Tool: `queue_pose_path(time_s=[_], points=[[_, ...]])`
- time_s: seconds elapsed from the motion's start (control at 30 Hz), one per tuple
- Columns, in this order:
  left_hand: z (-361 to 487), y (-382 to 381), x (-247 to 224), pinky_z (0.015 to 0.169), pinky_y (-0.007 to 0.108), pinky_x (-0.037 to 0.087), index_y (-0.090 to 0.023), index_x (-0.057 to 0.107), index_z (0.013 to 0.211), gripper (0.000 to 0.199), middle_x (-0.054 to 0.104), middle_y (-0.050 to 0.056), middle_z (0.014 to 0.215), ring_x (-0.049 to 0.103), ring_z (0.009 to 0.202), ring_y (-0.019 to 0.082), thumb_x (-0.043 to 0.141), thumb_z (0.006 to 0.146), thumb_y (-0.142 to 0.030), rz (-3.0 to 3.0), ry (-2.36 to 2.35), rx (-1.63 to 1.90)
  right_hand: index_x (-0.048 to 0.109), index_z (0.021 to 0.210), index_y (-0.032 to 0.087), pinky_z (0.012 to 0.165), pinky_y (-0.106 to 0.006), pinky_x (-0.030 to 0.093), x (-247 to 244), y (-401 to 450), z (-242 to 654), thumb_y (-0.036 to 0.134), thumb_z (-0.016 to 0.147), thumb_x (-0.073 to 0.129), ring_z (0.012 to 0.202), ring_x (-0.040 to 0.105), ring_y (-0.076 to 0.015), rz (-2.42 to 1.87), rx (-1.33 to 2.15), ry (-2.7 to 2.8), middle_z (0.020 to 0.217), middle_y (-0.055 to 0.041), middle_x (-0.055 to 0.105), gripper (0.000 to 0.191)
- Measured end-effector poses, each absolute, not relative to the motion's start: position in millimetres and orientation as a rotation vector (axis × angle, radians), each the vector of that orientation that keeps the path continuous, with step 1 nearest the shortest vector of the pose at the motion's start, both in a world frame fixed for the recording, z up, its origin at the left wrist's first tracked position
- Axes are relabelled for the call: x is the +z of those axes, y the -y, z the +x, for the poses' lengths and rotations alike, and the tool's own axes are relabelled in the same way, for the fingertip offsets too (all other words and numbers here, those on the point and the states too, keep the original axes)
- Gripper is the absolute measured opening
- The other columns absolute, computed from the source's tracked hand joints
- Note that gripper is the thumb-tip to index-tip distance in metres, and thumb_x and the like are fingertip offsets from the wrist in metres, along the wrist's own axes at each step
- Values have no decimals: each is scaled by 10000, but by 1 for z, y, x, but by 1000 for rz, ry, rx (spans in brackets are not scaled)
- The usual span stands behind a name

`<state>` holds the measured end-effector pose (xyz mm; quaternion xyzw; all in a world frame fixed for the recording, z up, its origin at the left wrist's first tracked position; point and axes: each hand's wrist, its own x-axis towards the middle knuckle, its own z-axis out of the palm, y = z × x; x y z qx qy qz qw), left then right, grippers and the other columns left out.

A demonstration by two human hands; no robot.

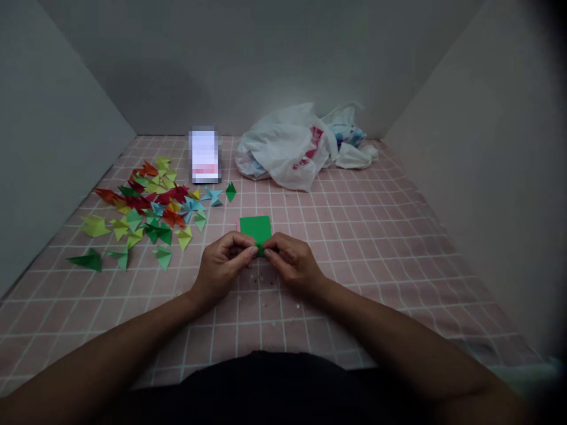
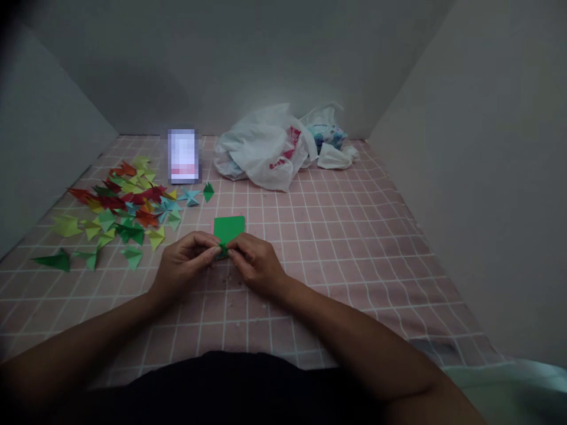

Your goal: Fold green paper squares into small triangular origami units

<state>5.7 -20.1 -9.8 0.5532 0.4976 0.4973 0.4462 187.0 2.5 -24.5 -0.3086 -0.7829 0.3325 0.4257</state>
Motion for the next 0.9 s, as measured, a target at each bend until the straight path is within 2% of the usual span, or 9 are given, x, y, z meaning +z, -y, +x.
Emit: queue_pose_path(time_s=[0.27, 0.37, 0.53, 0.7, 0.9], points=[[4, 21, -8, 508, 190, 500, -163, 665, 765, 84, 661, -1, 709, 584, 533, 82, 726, 791, -215, 1438, -1224, 1234, 600, 851, 193, 670, -291, 454, -22, -1, 188, 256, 967, 527, 713, 570, -146, -768, 1041, 1895, 764, -19, 604, 151], [4, 22, -11, 539, 193, 506, -168, 663, 767, 83, 668, 1, 707, 604, 566, 91, 731, 788, -212, 1492, -1235, 1251, 590, 825, 193, 653, -285, 440, -23, -1, 187, 263, 959, 567, 690, 556, -139, -759, 1009, 1890, 745, -10, 589, 153], [3, 21, -14, 559, 214, 530, -178, 702, 988, 180, 719, 18, 784, 646, 603, 112, 703, 815, -229, 1509, -1250, 1214, 566, 809, 205, 651, -292, 439, -26, -2, 185, 218, 952, 557, 682, 547, -139, -778, 882, 1945, 746, -10, 591, 144], [2, 21, -11, 510, 201, 486, -178, 731, 860, 86, 702, 7, 689, 607, 552, 101, 666, 860, -234, 1611, -1274, 1190, 570, 819, 201, 648, -290, 440, -26, -2, 186, 215, 955, 550, 688, 553, -139, -786, 853, 1959, 746, -10, 587, 138], [2, 20, -11, 561, 209, 494, -178, 723, 850, 71, 709, 6, 707, 631, 594, 107, 666, 865, -217, 1666, -1269, 1196, 586, 848, 196, 658, -286, 445, -26, -1, 187, 207, 955, 569, 713, 576, -143, -800, 867, 1935, 768, -15, 601, 108]])
